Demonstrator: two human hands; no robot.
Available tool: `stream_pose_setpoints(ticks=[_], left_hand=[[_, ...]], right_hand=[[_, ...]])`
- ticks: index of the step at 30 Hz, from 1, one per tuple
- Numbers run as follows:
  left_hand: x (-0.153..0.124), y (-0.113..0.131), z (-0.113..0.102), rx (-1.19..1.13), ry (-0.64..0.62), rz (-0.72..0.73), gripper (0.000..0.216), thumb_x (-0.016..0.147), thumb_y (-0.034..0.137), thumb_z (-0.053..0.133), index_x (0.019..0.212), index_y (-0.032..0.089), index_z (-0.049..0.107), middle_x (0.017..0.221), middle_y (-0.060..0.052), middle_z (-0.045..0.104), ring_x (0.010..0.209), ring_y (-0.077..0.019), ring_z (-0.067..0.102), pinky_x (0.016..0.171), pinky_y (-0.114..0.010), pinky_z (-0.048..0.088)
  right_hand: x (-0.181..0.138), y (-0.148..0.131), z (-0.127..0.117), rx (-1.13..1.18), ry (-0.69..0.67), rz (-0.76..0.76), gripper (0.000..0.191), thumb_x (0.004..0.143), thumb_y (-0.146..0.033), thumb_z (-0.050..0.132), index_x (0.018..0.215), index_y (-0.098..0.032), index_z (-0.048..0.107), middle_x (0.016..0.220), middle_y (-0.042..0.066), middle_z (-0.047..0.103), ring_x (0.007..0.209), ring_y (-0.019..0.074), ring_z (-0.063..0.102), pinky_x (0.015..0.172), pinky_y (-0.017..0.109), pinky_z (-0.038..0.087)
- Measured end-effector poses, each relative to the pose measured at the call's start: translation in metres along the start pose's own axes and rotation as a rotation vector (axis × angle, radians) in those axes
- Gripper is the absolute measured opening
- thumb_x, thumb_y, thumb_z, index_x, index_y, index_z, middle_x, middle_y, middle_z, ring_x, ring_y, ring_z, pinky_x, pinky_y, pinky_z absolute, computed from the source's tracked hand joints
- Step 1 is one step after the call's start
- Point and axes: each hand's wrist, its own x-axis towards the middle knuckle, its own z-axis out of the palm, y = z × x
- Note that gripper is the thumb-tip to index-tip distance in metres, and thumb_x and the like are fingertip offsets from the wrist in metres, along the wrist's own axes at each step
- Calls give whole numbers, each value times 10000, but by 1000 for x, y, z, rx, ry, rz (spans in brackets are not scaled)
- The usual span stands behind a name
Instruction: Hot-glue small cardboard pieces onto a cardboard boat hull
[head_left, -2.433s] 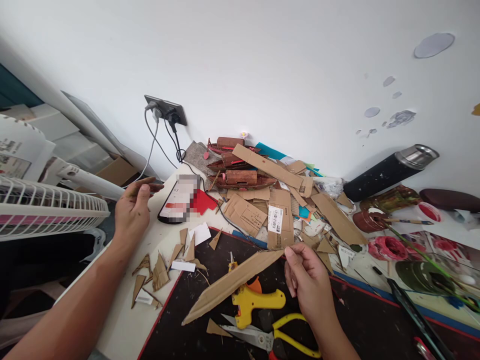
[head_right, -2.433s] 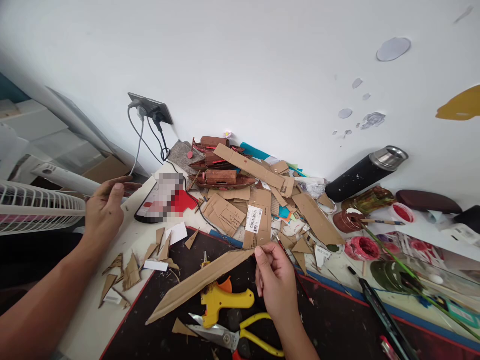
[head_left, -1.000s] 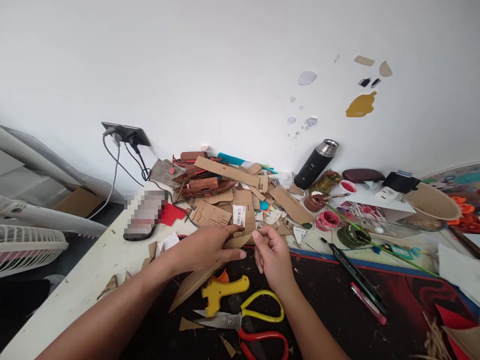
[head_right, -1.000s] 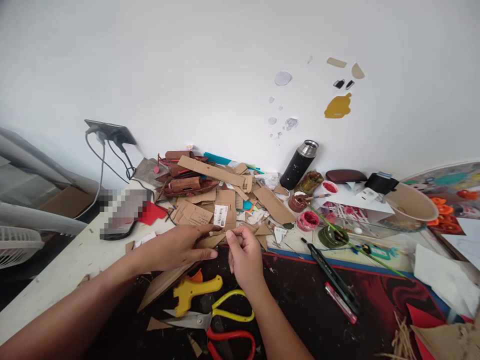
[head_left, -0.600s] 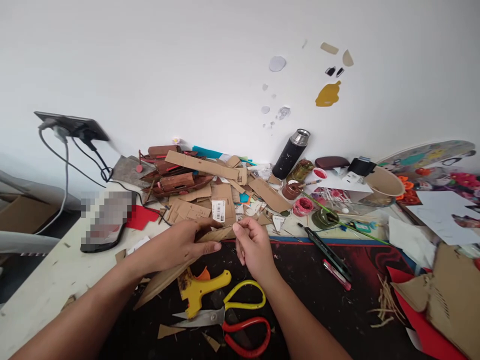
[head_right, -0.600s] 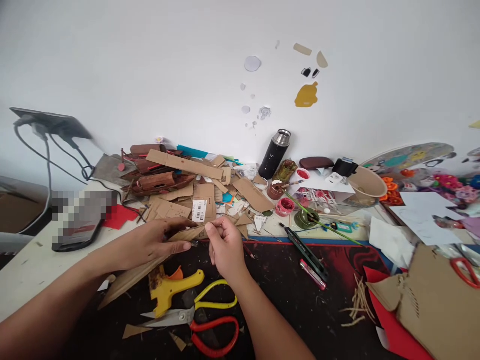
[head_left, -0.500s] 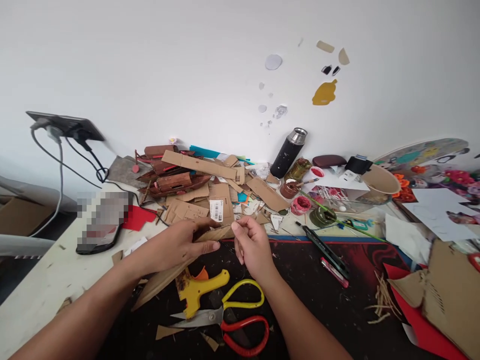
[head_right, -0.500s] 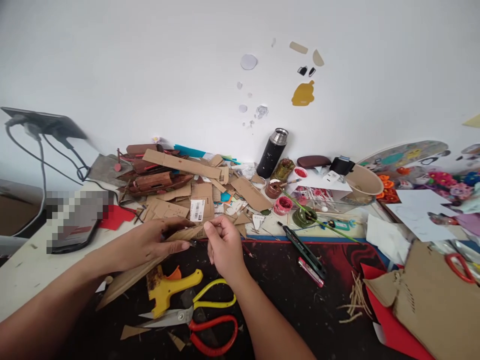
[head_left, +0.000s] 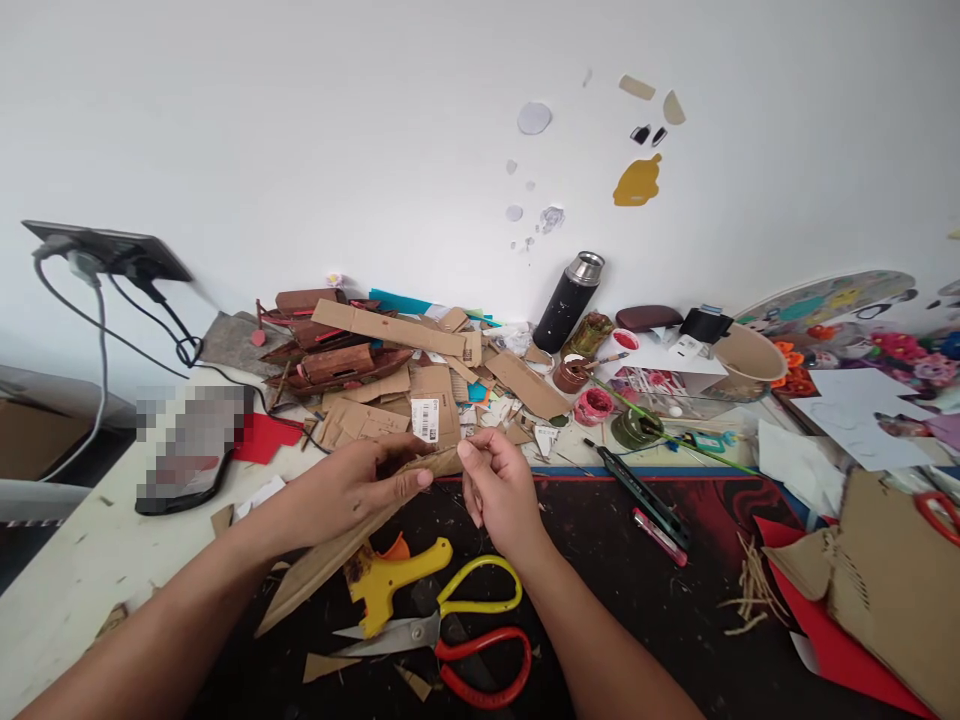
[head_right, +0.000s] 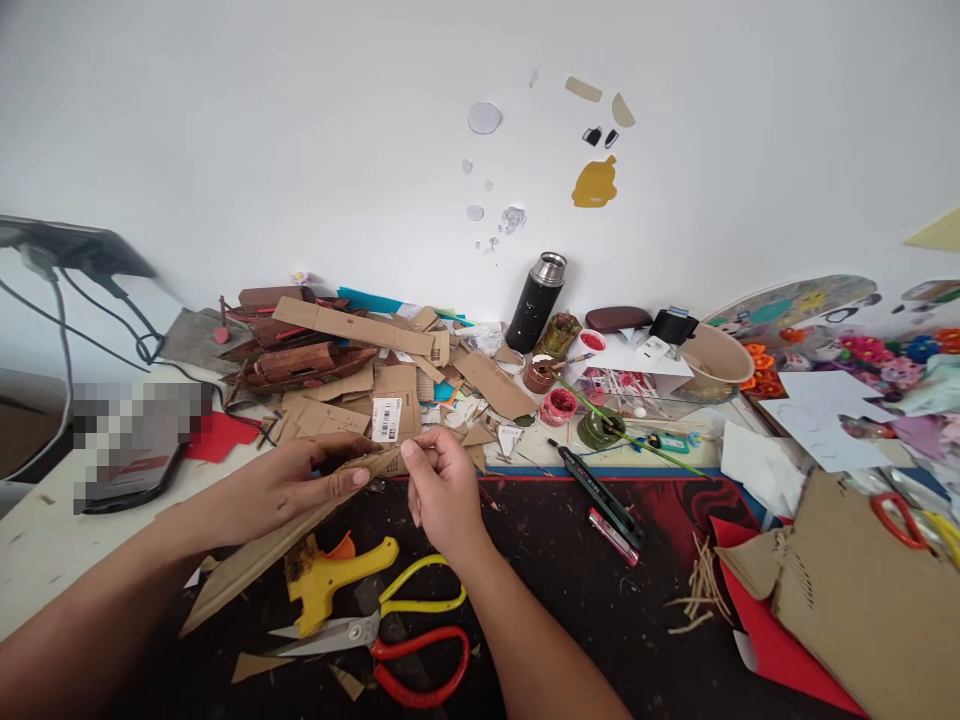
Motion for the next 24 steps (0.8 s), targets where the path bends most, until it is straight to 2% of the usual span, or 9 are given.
stream_pose_setpoints(ticks=[4, 7, 16, 24], left_hand=[[0, 1, 1, 26, 20, 24, 521, 991, 694, 566, 1130, 258, 814, 928, -56, 819, 985, -316, 778, 859, -385, 609], [0, 1, 1, 33, 27, 29, 517, 980, 704, 573, 1131, 273, 816, 879, -46, 804, 933, -311, 771, 835, -387, 609], [0, 2, 1, 51, 22, 13, 479, 975, 685, 587, 1056, 271, 815, 920, -49, 810, 919, -297, 764, 794, -362, 598], [0, 4, 2, -2, -19, 27, 494, 1004, 679, 541, 1030, 243, 774, 986, -66, 814, 999, -313, 763, 841, -383, 597]], right_hand=[[1, 1, 0, -10, -3, 4, 482, 929, -680, 732, 882, -252, 515, 404, -141, 437, 295, 75, 329, 328, 176, 206], [1, 1, 1, -12, -8, 9, 480, 927, -678, 732, 883, -251, 518, 405, -140, 439, 293, 74, 325, 326, 176, 200], [0, 0, 1, -5, -10, 11, 459, 941, -650, 735, 881, -247, 524, 412, -141, 440, 299, 70, 332, 331, 173, 203], [-1, 0, 3, -7, -19, 3, 456, 945, -648, 732, 869, -244, 536, 415, -140, 446, 299, 67, 332, 324, 172, 214]])
